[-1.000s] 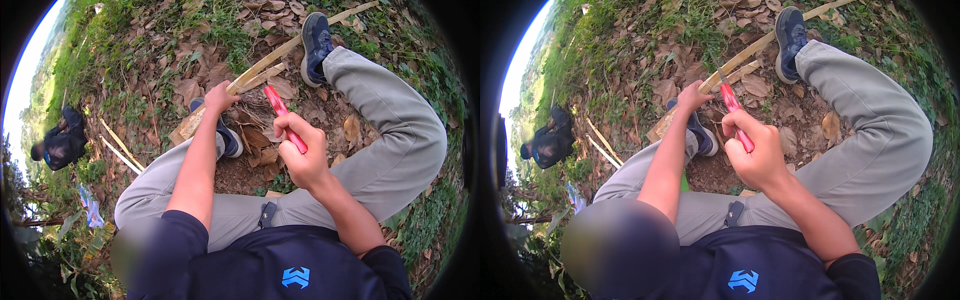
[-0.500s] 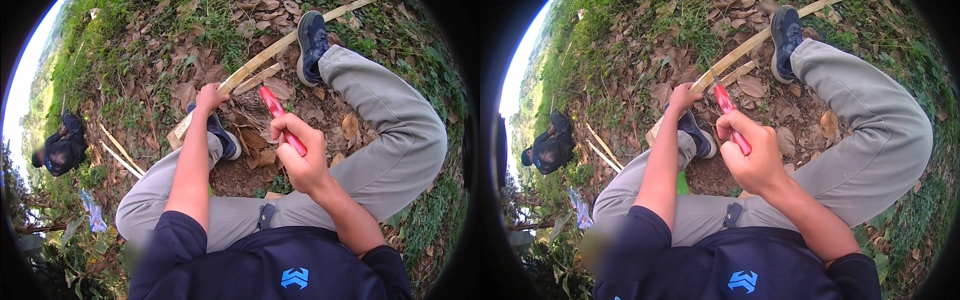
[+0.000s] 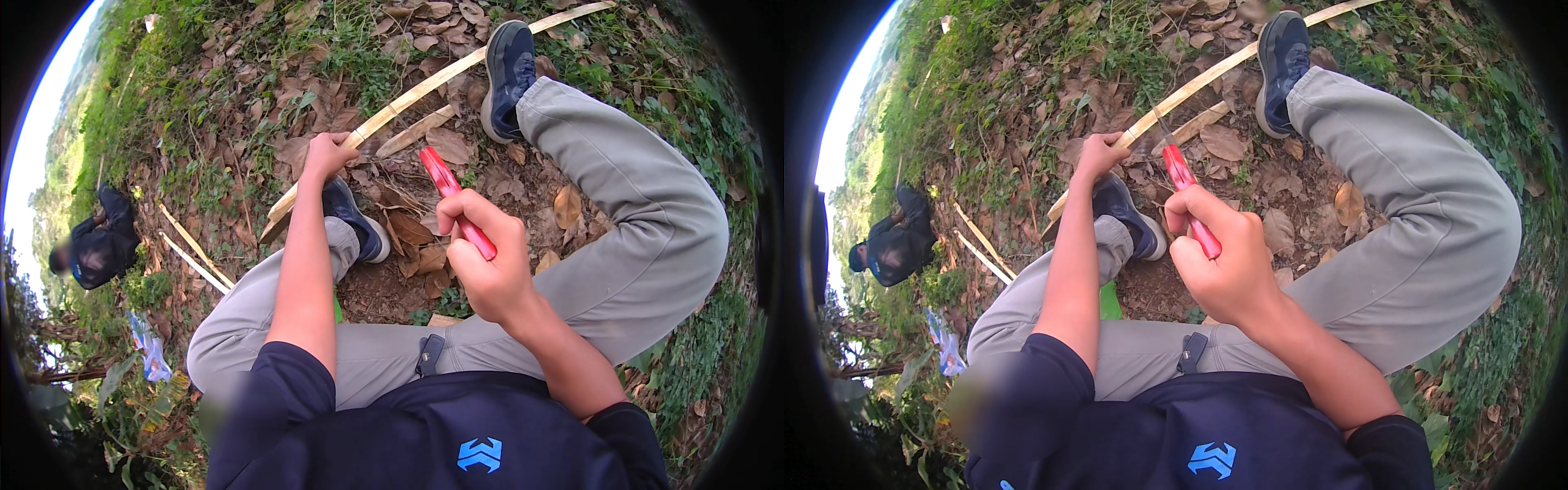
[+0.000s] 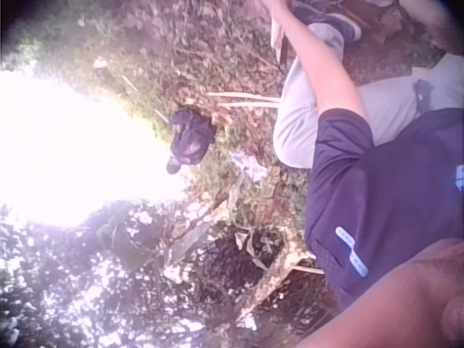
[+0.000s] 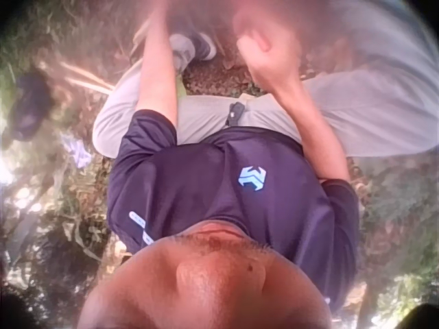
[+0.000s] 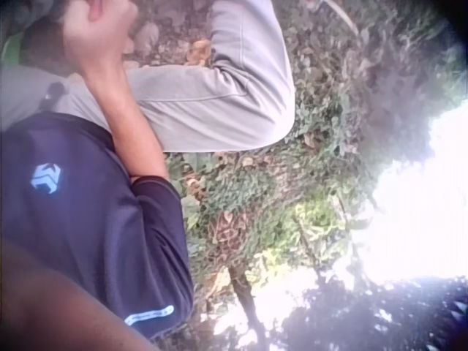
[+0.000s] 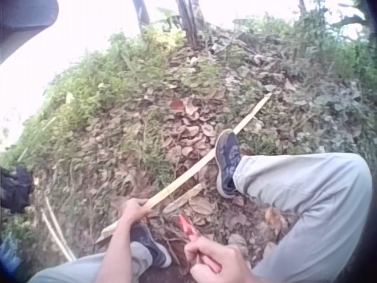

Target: The person sits on the ground and uses a red knife to shave thin strips from a long piece of light-colored wood. They hold the wood steady with their left hand and foot while scraping the blade along its length to create fine shavings.

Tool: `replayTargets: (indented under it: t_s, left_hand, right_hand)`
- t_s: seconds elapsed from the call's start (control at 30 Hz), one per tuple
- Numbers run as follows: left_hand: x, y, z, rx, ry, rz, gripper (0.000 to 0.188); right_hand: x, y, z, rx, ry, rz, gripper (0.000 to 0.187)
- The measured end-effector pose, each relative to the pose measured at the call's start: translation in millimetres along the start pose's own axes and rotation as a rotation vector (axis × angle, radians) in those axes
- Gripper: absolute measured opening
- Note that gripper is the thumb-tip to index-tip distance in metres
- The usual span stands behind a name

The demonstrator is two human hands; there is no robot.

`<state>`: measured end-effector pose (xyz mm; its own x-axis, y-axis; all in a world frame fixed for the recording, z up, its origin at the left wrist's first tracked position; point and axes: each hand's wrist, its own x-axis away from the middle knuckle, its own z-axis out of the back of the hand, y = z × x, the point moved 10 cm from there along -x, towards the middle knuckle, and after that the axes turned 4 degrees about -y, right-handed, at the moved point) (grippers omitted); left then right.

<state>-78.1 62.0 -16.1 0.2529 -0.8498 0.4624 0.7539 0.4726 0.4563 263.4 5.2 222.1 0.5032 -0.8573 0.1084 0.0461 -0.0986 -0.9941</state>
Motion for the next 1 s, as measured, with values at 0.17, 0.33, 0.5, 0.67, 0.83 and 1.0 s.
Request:
replayTargets:
  t_s: [0.17,0.33,0.5,0.67,0.83,1.0]
  left_hand:
    - [2,-1,-6,0.119,-0.080,-0.009,0.048]
    - [0,6,-33,0.271,-0.346,0.018,0.031]
    - [-1,-10,-59,0.398,-0.405,0.002,0.014]
    - [-3,-12,-69,0.253,-0.424,0.068,0.027]
    - [-6,-32,-72,0.218,-0.428,0.146,0.036]
    - [-3,-32,-79,0.211,-0.510,0.230,0.039]
  right_hand:
    - [1,-4,-6,-0.001,-0.027,0.014,0.018]
    - [2,8,-9,-0.027,-0.040,-0.001,0.017]
    - [1,8,-17,0.017,-0.096,-0.021,0.017]
    - [0,15,-22,0.074,-0.151,-0.068,0.017]
    - [-1,18,-29,0.066,-0.165,-0.064,0.014]
    - [0,23,-26,-0.003,-0.120,-0.046,0.013]
